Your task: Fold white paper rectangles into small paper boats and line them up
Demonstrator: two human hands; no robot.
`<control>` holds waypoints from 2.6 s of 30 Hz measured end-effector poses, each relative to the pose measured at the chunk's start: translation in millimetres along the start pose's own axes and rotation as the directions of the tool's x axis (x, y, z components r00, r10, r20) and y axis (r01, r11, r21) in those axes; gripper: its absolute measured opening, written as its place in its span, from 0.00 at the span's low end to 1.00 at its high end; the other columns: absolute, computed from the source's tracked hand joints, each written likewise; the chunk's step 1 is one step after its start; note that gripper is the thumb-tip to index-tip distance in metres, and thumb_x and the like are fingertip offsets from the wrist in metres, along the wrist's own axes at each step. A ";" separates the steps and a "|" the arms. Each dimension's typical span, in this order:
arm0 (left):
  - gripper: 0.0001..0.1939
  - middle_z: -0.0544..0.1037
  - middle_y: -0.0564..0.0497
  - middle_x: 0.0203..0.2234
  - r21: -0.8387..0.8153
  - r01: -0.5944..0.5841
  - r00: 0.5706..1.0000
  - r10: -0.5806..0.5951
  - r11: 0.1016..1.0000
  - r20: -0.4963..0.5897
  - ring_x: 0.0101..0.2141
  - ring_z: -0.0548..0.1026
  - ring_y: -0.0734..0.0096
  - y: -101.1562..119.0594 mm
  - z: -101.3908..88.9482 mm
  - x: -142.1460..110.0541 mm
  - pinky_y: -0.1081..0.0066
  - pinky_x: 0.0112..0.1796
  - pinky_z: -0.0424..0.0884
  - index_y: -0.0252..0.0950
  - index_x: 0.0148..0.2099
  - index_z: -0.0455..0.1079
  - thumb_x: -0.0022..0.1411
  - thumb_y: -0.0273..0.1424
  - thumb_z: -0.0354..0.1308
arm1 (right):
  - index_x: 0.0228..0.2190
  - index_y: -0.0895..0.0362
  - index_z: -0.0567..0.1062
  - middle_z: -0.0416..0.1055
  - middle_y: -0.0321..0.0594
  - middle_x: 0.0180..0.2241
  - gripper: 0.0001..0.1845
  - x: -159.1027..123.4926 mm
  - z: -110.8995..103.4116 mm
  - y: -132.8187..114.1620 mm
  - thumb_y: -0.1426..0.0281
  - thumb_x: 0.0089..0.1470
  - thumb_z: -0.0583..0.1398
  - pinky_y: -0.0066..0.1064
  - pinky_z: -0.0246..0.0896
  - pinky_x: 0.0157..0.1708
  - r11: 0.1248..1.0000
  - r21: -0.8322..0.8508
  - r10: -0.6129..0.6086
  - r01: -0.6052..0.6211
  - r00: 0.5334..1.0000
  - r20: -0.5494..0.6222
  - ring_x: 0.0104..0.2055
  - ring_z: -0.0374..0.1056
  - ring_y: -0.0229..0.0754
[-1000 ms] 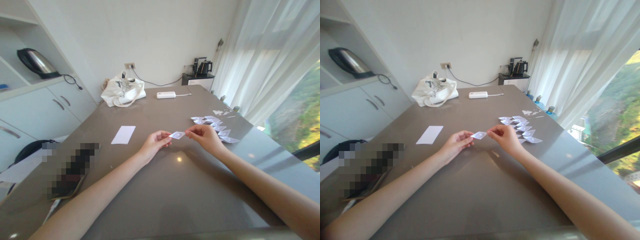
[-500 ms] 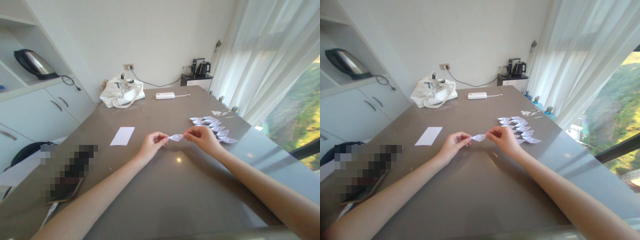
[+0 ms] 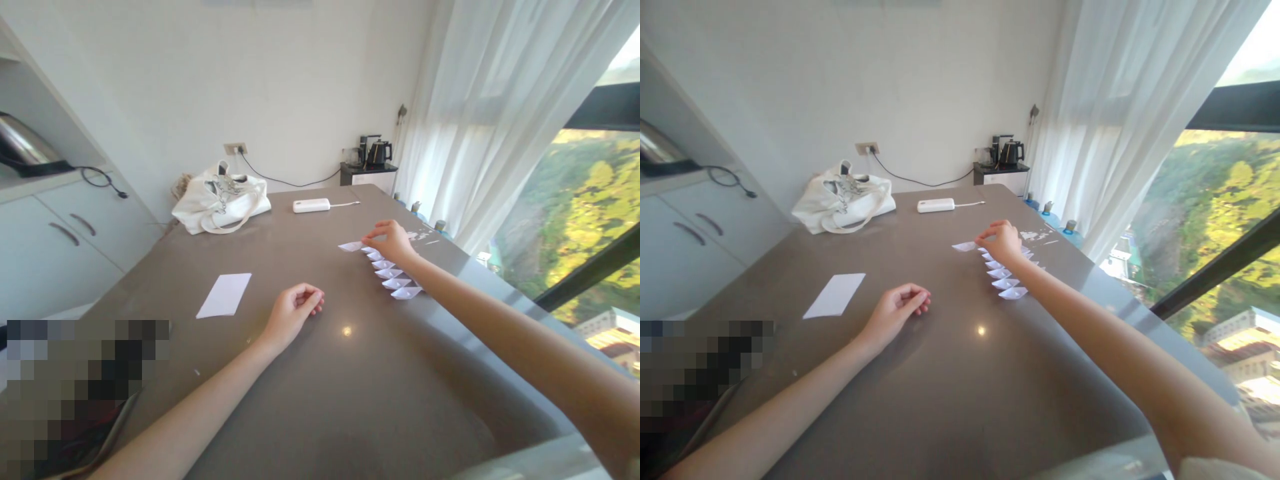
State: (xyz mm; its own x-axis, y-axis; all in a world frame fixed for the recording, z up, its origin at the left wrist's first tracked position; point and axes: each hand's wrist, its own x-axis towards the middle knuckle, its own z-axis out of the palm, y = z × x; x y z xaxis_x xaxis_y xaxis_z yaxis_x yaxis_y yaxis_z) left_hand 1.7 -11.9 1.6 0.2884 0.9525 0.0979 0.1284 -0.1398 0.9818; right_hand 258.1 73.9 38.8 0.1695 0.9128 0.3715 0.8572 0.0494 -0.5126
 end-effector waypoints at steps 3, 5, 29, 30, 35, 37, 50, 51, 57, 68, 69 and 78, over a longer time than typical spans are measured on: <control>0.14 0.76 0.49 0.25 0.008 0.004 1.000 -0.005 1.000 0.008 0.26 0.73 0.73 0.4 -0.3 -0.1 0.74 0.29 0.67 0.32 0.32 0.71 0.56 0.40 0.59 | 0.32 0.52 0.82 0.67 0.43 0.49 0.11 12.0 12.3 -0.6 0.61 0.47 0.63 0.38 0.59 0.47 0.998 -0.051 0.023 -0.021 0.999 0.039 0.48 0.64 0.49; 0.14 0.76 0.49 0.25 0.011 0.011 1.000 -0.012 1.000 0.015 0.26 0.73 0.73 0.7 -0.4 0.1 0.74 0.29 0.67 0.32 0.32 0.70 0.56 0.40 0.58 | 0.31 0.52 0.82 0.67 0.43 0.49 0.10 14.1 17.3 0.0 0.62 0.46 0.63 0.39 0.58 0.47 0.998 -0.068 0.019 -0.015 0.998 0.062 0.48 0.64 0.49; 0.13 0.76 0.49 0.25 0.008 0.032 0.999 -0.033 0.999 0.038 0.26 0.73 0.72 1.0 -1.5 0.7 0.73 0.30 0.67 0.33 0.31 0.70 0.56 0.39 0.58 | 0.30 0.54 0.80 0.69 0.46 0.44 0.09 12.2 22.0 6.7 0.67 0.48 0.60 0.40 0.58 0.45 0.986 -0.162 -0.029 0.045 0.994 0.101 0.48 0.65 0.50; 0.13 0.76 0.49 0.26 0.012 0.030 0.999 -0.031 0.999 0.039 0.26 0.73 0.72 0.4 -1.6 0.7 0.73 0.30 0.67 0.33 0.31 0.70 0.56 0.39 0.58 | 0.30 0.55 0.80 0.69 0.46 0.44 0.09 11.9 21.3 5.4 0.67 0.48 0.60 0.41 0.58 0.45 0.986 -0.164 -0.029 0.044 0.995 0.096 0.47 0.65 0.50; 0.12 0.75 0.48 0.27 0.019 0.021 0.999 -0.022 1.000 0.028 0.27 0.73 0.72 -1.7 0.1 0.8 0.72 0.29 0.68 0.33 0.34 0.70 0.57 0.38 0.57 | 0.32 0.55 0.79 0.69 0.46 0.46 0.10 6.2 13.4 -6.0 0.68 0.50 0.58 0.42 0.56 0.46 0.984 -0.166 -0.061 0.072 0.996 0.069 0.49 0.63 0.51; 0.10 0.76 0.48 0.28 0.074 0.005 1.000 -0.005 0.997 0.008 0.28 0.73 0.70 -0.2 -2.2 1.6 0.71 0.30 0.68 0.33 0.35 0.70 0.57 0.36 0.56 | 0.33 0.54 0.79 0.68 0.44 0.48 0.10 0.6 9.2 -13.8 0.69 0.51 0.57 0.43 0.55 0.47 0.980 -0.163 -0.103 0.110 0.993 0.054 0.51 0.61 0.51; 0.34 0.73 0.29 0.46 0.884 0.439 0.872 -0.314 0.161 -0.376 0.45 0.73 0.46 31.4 -129.8 13.2 0.65 0.38 0.66 0.28 0.50 0.66 0.49 0.49 0.59 | 0.35 0.51 0.76 0.70 0.42 0.47 0.10 -104.0 3.2 -55.7 0.71 0.55 0.55 0.40 0.52 0.45 0.773 -0.118 -0.601 0.623 0.780 0.174 0.47 0.64 0.48; 0.34 0.74 0.30 0.46 0.892 0.427 0.871 -0.331 0.149 -0.362 0.44 0.74 0.47 32.8 -134.1 12.6 0.67 0.37 0.66 0.28 0.51 0.66 0.49 0.48 0.59 | 0.35 0.51 0.76 0.69 0.41 0.47 0.10 -110.3 4.9 -56.0 0.71 0.55 0.55 0.40 0.53 0.44 0.771 -0.108 -0.603 0.628 0.773 0.194 0.46 0.65 0.47; 0.30 0.75 0.31 0.46 0.901 0.415 0.873 -0.334 0.124 -0.356 0.43 0.75 0.50 41.9 -135.8 10.1 0.69 0.33 0.66 0.28 0.49 0.68 0.48 0.42 0.61 | 0.35 0.51 0.76 0.70 0.42 0.46 0.10 -124.0 18.3 -49.0 0.71 0.55 0.55 0.39 0.55 0.42 0.809 -0.033 -0.567 0.587 0.794 0.221 0.45 0.66 0.47; 0.31 0.73 0.33 0.49 0.887 0.442 0.854 -0.363 0.130 -0.372 0.47 0.73 0.53 40.2 -148.4 13.1 0.71 0.37 0.66 0.27 0.54 0.64 0.51 0.41 0.58 | 0.37 0.52 0.74 0.71 0.40 0.41 0.10 -124.5 21.4 -44.5 0.70 0.57 0.53 0.37 0.57 0.41 0.844 0.044 -0.523 0.534 0.803 0.285 0.42 0.66 0.45; 0.31 0.72 0.33 0.49 0.885 0.447 0.851 -0.367 0.130 -0.375 0.48 0.73 0.53 39.7 -147.9 13.3 0.71 0.37 0.67 0.27 0.55 0.64 0.52 0.41 0.57 | 0.37 0.52 0.74 0.71 0.40 0.41 0.10 -124.6 21.1 -44.8 0.70 0.57 0.53 0.36 0.57 0.41 0.845 0.045 -0.521 0.533 0.803 0.288 0.42 0.66 0.45; 0.35 0.72 0.34 0.50 0.882 0.452 0.843 -0.386 0.133 -0.374 0.46 0.73 0.52 34.8 -152.5 14.8 0.69 0.36 0.67 0.28 0.56 0.62 0.50 0.45 0.57 | 0.37 0.53 0.73 0.71 0.41 0.41 0.10 -124.5 21.1 -45.4 0.71 0.57 0.53 0.36 0.56 0.41 0.841 0.043 -0.528 0.539 0.801 0.283 0.42 0.66 0.45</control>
State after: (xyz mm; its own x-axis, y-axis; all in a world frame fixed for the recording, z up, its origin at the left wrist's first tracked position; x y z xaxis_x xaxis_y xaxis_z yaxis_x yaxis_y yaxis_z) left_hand -134.3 38.6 62.0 -0.1611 0.9583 -0.2359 0.9844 0.1733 0.0315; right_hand 187.8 -33.4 -0.5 -0.4543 0.8194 0.3494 0.7914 0.5514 -0.2641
